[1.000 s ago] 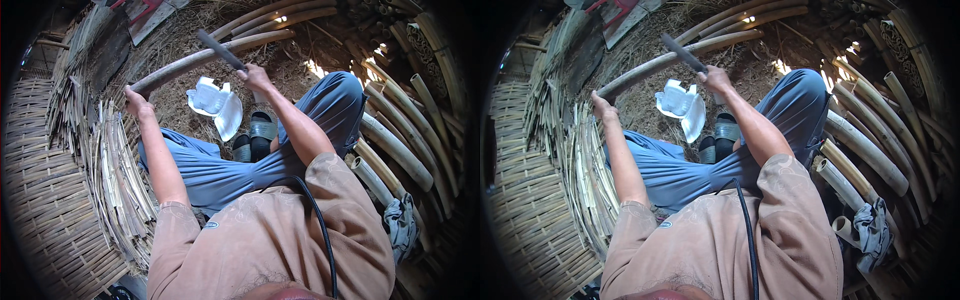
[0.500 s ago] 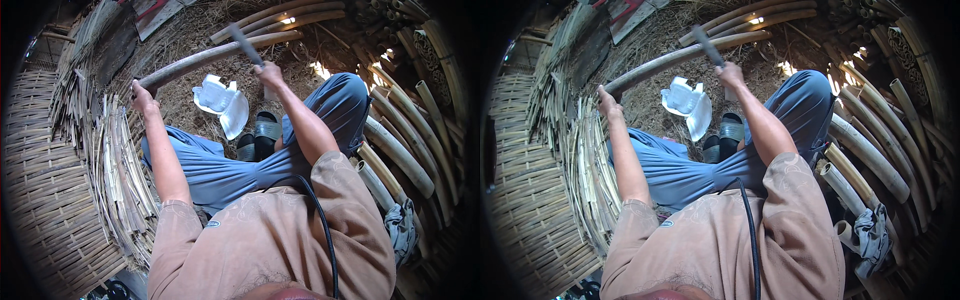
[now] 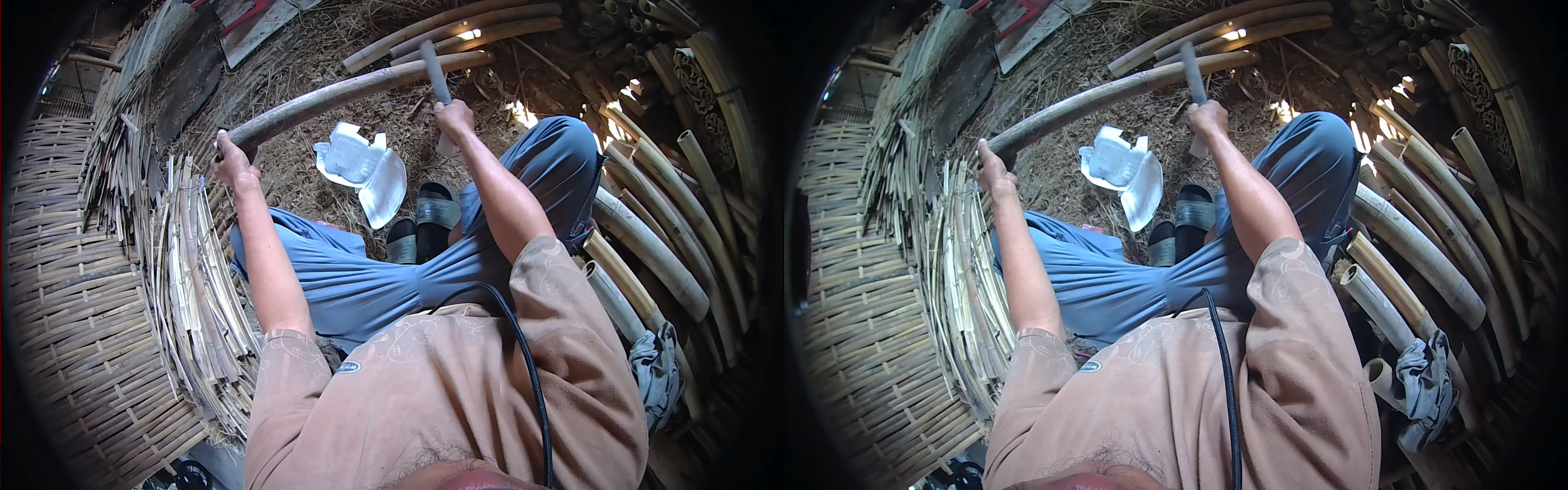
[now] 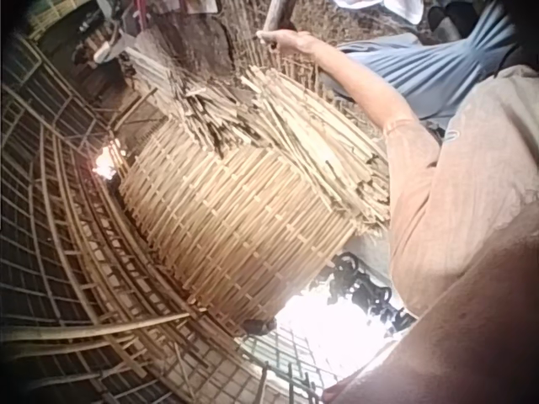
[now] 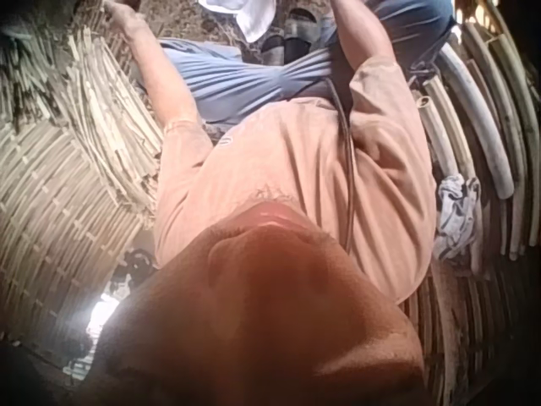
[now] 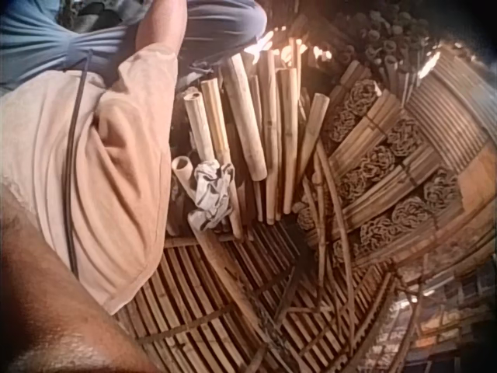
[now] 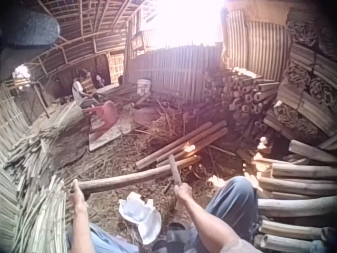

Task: The recorder uses a knife to shave and smooth the exterior surface of bamboo poles.

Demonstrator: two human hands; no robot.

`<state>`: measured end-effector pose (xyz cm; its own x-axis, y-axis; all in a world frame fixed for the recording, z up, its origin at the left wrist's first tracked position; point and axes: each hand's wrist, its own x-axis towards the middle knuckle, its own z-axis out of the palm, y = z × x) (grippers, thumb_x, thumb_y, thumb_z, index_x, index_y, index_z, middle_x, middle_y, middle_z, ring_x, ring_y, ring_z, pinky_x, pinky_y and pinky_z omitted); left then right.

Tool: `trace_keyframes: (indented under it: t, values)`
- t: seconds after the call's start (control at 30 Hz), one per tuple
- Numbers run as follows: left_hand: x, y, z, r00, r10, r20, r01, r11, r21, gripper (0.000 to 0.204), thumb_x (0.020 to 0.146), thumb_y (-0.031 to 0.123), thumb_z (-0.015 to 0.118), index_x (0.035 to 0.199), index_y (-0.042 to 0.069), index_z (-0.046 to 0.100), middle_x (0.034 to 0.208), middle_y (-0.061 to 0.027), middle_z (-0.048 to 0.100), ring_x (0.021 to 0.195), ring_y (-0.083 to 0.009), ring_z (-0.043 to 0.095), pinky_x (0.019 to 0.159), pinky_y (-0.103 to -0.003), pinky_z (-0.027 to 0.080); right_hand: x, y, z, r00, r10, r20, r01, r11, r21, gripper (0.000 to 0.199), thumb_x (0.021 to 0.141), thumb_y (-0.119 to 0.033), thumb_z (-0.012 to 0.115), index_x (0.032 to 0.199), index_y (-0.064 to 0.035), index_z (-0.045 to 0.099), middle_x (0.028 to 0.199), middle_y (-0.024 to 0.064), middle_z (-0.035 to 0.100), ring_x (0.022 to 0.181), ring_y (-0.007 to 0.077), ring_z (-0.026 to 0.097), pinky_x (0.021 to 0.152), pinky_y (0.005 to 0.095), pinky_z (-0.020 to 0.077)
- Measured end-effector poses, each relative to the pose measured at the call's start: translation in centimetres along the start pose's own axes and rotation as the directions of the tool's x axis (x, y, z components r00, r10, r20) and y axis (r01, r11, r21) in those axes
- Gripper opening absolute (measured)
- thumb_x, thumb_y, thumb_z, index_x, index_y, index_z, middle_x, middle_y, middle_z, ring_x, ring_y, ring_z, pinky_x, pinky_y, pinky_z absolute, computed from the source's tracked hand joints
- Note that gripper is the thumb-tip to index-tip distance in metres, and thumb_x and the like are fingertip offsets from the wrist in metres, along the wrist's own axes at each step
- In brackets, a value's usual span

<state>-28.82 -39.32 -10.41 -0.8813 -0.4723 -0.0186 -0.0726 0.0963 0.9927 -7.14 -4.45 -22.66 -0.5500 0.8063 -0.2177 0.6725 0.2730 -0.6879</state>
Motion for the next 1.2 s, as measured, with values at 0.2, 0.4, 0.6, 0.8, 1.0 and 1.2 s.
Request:
trace_keyframes:
  t: [0.2, 0.4, 0.6, 0.8, 1.0, 1.2]
  values:
    - [-0.3, 0.7, 0.7, 0.996, 0.089, -0.016, -0.086, 0.989, 0.12, 0.081, 0.085, 0.052, 0.078, 0.127, -0.014, 0.055, 0.125, -0.0258, 0.064, 0.108, -0.0336, 0.069, 0.09, -0.043, 0.058, -3.1, -1.0, 2.7, 0.936, -0.281, 0.212, 0.231, 0.944, 0.234, 0.042, 0.095, -0.039, 0.065, 0.115, -0.002, 0.069, 0.097, 0.019, 0.074, 0.087, 0.0316, 0.073, 0.081, 0.0445, 0.0569]
    - [-0.1, 0.0, -0.3, 0.993, 0.115, 0.011, -0.115, 0.985, 0.129, 0.073, 0.086, 0.058, 0.074, 0.123, -0.005, 0.063, 0.125, -0.0229, 0.065, 0.102, -0.0316, 0.069, 0.088, -0.042, 0.058, -1.0, -0.5, 0.9, 0.993, -0.075, 0.089, 0.067, 0.994, 0.086, 0.045, 0.094, -0.044, 0.066, 0.116, -0.005, 0.07, 0.098, 0.0201, 0.075, 0.095, 0.0344, 0.073, 0.086, 0.0445, 0.0569]
    - [1.7, 0.1, 0.6, 0.99, 0.07, 0.124, -0.041, 0.975, -0.22, 0.05, 0.083, 0.042, 0.067, 0.106, -0.001, 0.072, 0.099, -0.0146, 0.072, 0.08, -0.0273, 0.072, 0.07, -0.041, 0.061, -2.0, -0.5, 2.3, 0.969, -0.174, 0.178, 0.138, 0.971, 0.196, 0.044, 0.093, -0.041, 0.064, 0.115, -0.004, 0.07, 0.111, 0.0243, 0.072, 0.108, 0.039, 0.069, 0.094, 0.0485, 0.0541]
    - [0.9, 0.7, 0.2, 0.986, 0.039, 0.161, -0.02, 0.993, -0.119, 0.048, 0.087, 0.037, 0.065, 0.109, -0.006, 0.068, 0.108, -0.0211, 0.07, 0.084, -0.0305, 0.073, 0.068, -0.042, 0.064, -1.2, -0.2, 1.1, 0.986, -0.107, 0.129, 0.084, 0.982, 0.17, 0.043, 0.093, -0.042, 0.064, 0.114, -0.0056, 0.071, 0.111, 0.0224, 0.073, 0.107, 0.0381, 0.07, 0.095, 0.047, 0.0545]
    - [-0.4, 1.2, 0.1, 0.986, 0.14, 0.086, -0.143, 0.989, 0.037, 0.052, 0.089, 0.039, 0.064, 0.111, -0.009, 0.067, 0.108, -0.0218, 0.07, 0.082, -0.0296, 0.074, 0.064, -0.042, 0.066, -1.7, -1.0, 1.2, 0.976, -0.096, 0.197, 0.057, 0.979, 0.193, 0.044, 0.092, -0.04, 0.064, 0.117, -0.0038, 0.071, 0.108, 0.0221, 0.074, 0.104, 0.0351, 0.072, 0.095, 0.0445, 0.0557]
    - [1.0, 0.4, -0.2, 0.987, 0.037, 0.156, -0.027, 0.998, -0.065, 0.061, 0.089, 0.043, 0.073, 0.115, -0.011, 0.062, 0.109, -0.0212, 0.069, 0.084, -0.0292, 0.075, 0.062, -0.041, 0.067, -2.3, -1.5, 1.2, 0.954, -0.263, 0.146, 0.247, 0.962, 0.12, 0.04, 0.096, -0.042, 0.067, 0.115, -0.0065, 0.07, 0.097, 0.0179, 0.074, 0.091, 0.0317, 0.073, 0.084, 0.044, 0.0561]
